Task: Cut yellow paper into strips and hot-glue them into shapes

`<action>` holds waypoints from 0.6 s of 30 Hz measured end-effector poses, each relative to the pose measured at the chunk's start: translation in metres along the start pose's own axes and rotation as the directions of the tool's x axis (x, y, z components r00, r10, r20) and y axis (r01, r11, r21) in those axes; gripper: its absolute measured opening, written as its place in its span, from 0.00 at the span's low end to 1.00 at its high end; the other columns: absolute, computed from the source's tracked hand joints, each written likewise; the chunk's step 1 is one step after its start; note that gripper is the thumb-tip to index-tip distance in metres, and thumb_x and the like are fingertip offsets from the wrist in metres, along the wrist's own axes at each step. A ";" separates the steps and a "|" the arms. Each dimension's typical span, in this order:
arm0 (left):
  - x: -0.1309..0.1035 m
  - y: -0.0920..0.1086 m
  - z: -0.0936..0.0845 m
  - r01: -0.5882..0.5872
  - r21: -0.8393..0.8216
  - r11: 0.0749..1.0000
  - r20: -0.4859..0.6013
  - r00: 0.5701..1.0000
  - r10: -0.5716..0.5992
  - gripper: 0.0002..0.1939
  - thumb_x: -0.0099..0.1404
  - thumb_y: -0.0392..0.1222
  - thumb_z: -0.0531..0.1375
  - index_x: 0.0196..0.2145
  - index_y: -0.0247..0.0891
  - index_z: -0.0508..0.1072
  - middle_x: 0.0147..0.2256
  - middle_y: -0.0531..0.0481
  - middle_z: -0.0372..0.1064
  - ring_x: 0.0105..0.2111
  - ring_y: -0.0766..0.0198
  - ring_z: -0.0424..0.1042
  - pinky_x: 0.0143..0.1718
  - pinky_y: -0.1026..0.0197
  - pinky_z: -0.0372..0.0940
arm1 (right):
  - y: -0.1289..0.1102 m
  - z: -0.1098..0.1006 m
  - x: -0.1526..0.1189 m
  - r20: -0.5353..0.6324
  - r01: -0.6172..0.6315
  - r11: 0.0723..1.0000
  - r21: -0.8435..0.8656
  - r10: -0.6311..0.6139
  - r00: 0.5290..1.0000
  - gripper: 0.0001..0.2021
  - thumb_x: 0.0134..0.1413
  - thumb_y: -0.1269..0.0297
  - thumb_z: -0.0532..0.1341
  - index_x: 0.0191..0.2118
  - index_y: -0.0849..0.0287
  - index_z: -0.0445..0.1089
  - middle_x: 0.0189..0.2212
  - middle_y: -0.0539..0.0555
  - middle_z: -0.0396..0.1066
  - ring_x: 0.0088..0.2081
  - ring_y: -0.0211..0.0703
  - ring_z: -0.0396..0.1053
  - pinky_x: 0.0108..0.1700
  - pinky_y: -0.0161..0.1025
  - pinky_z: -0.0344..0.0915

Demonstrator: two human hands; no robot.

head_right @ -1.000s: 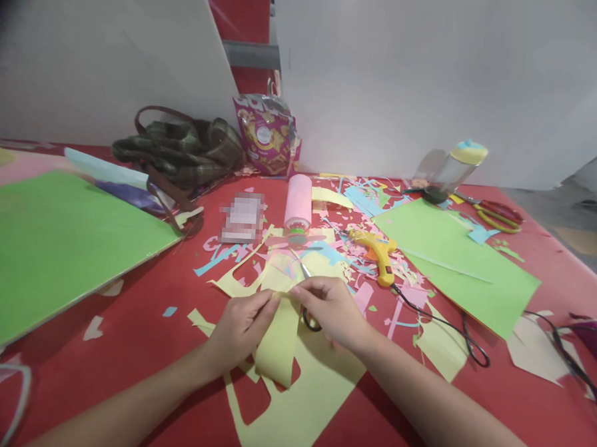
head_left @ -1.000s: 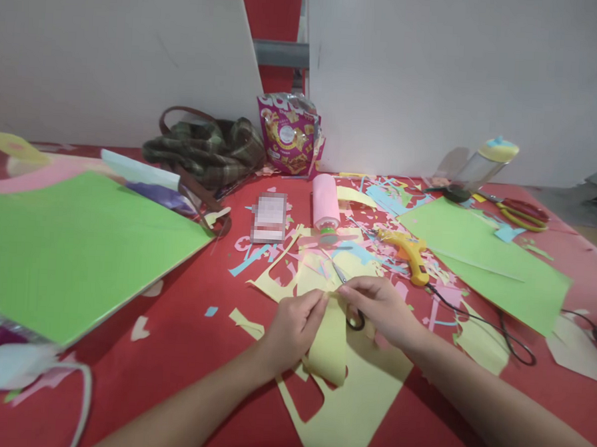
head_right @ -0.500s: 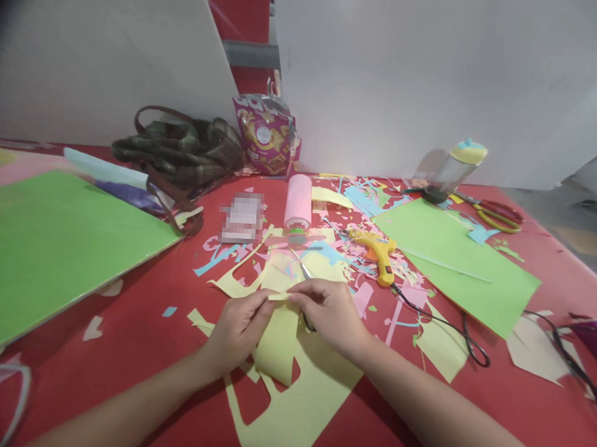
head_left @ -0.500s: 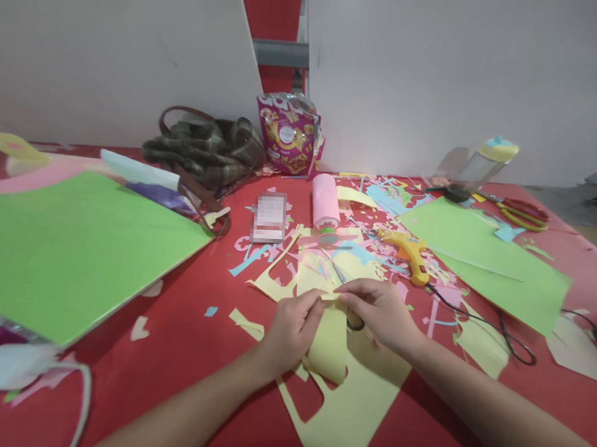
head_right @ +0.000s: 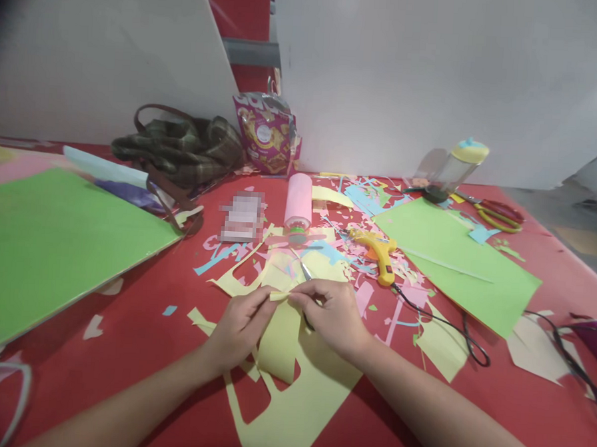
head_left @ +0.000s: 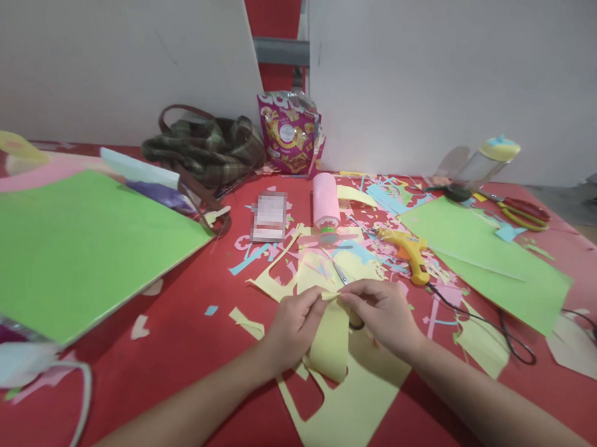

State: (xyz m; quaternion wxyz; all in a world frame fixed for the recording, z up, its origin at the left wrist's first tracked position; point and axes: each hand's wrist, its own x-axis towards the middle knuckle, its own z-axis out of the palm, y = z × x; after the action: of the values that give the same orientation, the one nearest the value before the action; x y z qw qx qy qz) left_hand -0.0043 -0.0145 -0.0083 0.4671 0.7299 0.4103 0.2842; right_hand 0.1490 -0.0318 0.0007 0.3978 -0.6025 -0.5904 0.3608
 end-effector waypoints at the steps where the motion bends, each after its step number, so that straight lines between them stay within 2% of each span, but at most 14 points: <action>1: 0.000 0.000 0.000 0.002 -0.006 1.000 0.004 1.000 -0.002 0.11 0.61 0.41 0.45 0.24 0.37 0.60 0.17 0.58 0.52 0.18 0.73 0.54 0.19 0.70 0.51 | 0.000 0.000 0.000 -0.007 0.014 1.000 -0.021 -0.014 1.000 0.05 0.42 0.67 0.58 0.23 0.60 0.70 0.16 0.49 0.68 0.18 0.33 0.62 0.20 0.29 0.58; 4: 0.000 0.002 0.000 0.010 -0.031 0.999 0.004 1.000 -0.010 0.06 0.59 0.40 0.48 0.29 0.37 0.62 0.18 0.59 0.53 0.18 0.72 0.55 0.19 0.70 0.53 | 0.000 -0.001 0.001 -0.011 0.053 0.993 -0.102 -0.054 0.998 0.05 0.43 0.67 0.58 0.23 0.59 0.71 0.17 0.49 0.70 0.19 0.34 0.64 0.21 0.30 0.60; 7: 0.001 0.004 -0.001 0.041 -0.039 0.998 -0.059 0.997 -0.043 0.09 0.56 0.42 0.52 0.34 0.37 0.64 0.21 0.57 0.59 0.20 0.71 0.59 0.21 0.70 0.55 | -0.001 -0.002 0.000 0.011 0.107 0.981 -0.162 -0.107 0.994 0.06 0.44 0.67 0.58 0.24 0.59 0.71 0.19 0.49 0.71 0.20 0.34 0.66 0.23 0.29 0.61; 11: 0.003 0.004 -0.002 0.089 -0.129 0.988 -0.072 0.992 -0.099 0.09 0.56 0.43 0.53 0.31 0.36 0.67 0.27 0.52 0.66 0.25 0.70 0.64 0.25 0.70 0.59 | -0.002 -0.002 -0.001 0.031 0.174 0.966 -0.190 -0.171 0.985 0.06 0.44 0.66 0.58 0.24 0.58 0.71 0.20 0.49 0.72 0.21 0.34 0.66 0.25 0.29 0.61; 18: 0.004 0.001 -0.001 0.135 -0.316 0.939 -0.079 0.983 -0.168 0.07 0.54 0.42 0.56 0.26 0.35 0.68 0.23 0.54 0.67 0.24 0.71 0.66 0.25 0.71 0.61 | -0.002 -0.003 -0.001 0.045 0.214 0.952 -0.221 -0.209 0.977 0.06 0.45 0.67 0.57 0.24 0.58 0.71 0.21 0.49 0.73 0.22 0.35 0.67 0.26 0.30 0.62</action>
State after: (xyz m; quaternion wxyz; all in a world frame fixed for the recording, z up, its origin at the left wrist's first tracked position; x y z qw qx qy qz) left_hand -0.0025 -0.0106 -0.0066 0.5738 0.5981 0.4396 0.3460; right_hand 0.1509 -0.0333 0.0035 0.3574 -0.5729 -0.6927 0.2535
